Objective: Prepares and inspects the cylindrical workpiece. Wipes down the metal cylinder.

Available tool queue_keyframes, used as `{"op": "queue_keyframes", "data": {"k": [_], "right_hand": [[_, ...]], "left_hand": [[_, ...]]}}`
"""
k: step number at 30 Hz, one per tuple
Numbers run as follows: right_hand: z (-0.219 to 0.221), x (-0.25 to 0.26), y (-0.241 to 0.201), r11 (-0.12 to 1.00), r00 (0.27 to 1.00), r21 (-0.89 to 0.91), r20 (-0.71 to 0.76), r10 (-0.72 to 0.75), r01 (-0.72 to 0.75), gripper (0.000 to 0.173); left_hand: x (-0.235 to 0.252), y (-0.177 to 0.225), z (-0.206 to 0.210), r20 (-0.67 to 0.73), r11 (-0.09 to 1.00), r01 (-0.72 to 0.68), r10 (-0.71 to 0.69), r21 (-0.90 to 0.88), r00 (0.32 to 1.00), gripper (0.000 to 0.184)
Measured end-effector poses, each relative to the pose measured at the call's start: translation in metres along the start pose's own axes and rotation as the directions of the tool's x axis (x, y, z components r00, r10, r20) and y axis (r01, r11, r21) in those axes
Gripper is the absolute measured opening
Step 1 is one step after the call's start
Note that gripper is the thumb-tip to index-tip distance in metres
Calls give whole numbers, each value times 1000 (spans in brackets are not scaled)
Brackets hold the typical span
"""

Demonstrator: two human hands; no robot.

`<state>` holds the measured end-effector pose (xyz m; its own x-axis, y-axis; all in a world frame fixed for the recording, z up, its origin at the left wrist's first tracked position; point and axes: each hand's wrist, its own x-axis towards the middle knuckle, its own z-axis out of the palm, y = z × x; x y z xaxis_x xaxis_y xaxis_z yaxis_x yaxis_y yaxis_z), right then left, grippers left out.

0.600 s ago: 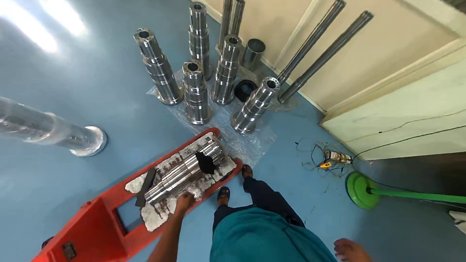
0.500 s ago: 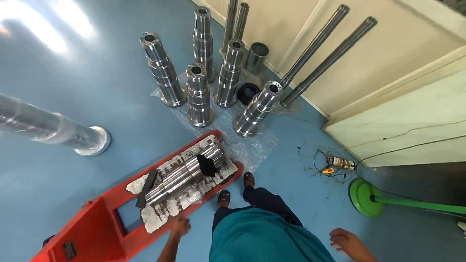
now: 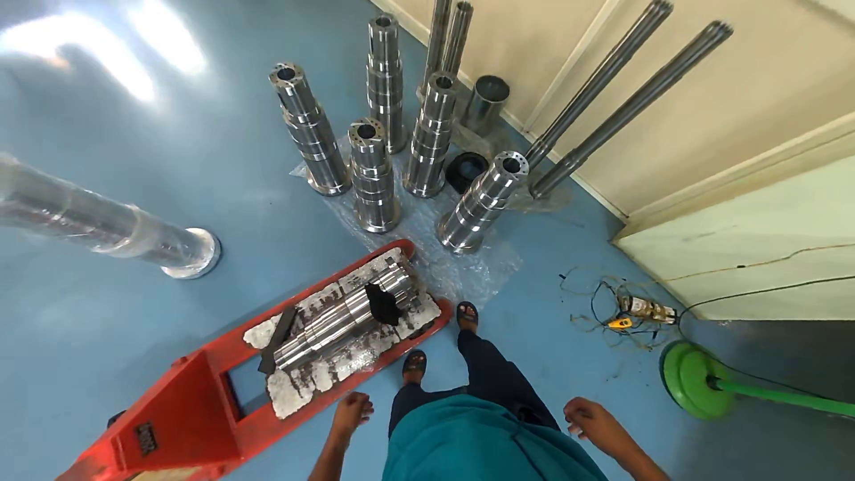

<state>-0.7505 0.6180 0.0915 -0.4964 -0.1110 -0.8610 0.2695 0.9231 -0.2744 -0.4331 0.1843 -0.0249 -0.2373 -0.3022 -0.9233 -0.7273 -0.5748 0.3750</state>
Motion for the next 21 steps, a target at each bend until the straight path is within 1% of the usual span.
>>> {"op": "queue_keyframes", "data": {"k": [4, 7, 10, 12, 13, 15, 17, 21], "right_hand": [[0, 17, 24, 998, 998, -61, 58, 17, -14, 23], [-8, 32, 35, 997, 994, -74, 107, 13, -5, 23], [-23, 62, 45, 999, 989, -39, 143, 19, -14, 23], [-39, 79, 45, 1000, 988, -12, 151, 20, -18, 24], [-49, 88, 44, 1000, 990, 2, 143, 18, -19, 24], [-69, 101, 44, 999, 993, 38, 119, 9, -14, 23], [-85, 115, 49, 999, 993, 41, 113, 21, -26, 24], [-109, 137, 58, 995, 990, -5, 103, 97, -97, 28]], "left_hand": [[3, 40, 11, -28, 992, -127, 127, -27, 992, 29], [-8, 46, 14, -106, 990, -136, 131, -45, 986, 29], [-22, 29, 27, -188, 993, -89, 74, -75, 979, 31], [-37, 14, 45, -213, 997, -7, -10, -79, 977, 33], [-41, 5, 55, -208, 998, 42, -53, -56, 977, 33], [-51, -12, 78, -151, 993, 115, -111, 24, 982, 31], [-62, -22, 98, -122, 990, 122, -113, 70, 986, 29], [-86, -31, 132, -108, 996, 79, -82, -34, 991, 28]]}}
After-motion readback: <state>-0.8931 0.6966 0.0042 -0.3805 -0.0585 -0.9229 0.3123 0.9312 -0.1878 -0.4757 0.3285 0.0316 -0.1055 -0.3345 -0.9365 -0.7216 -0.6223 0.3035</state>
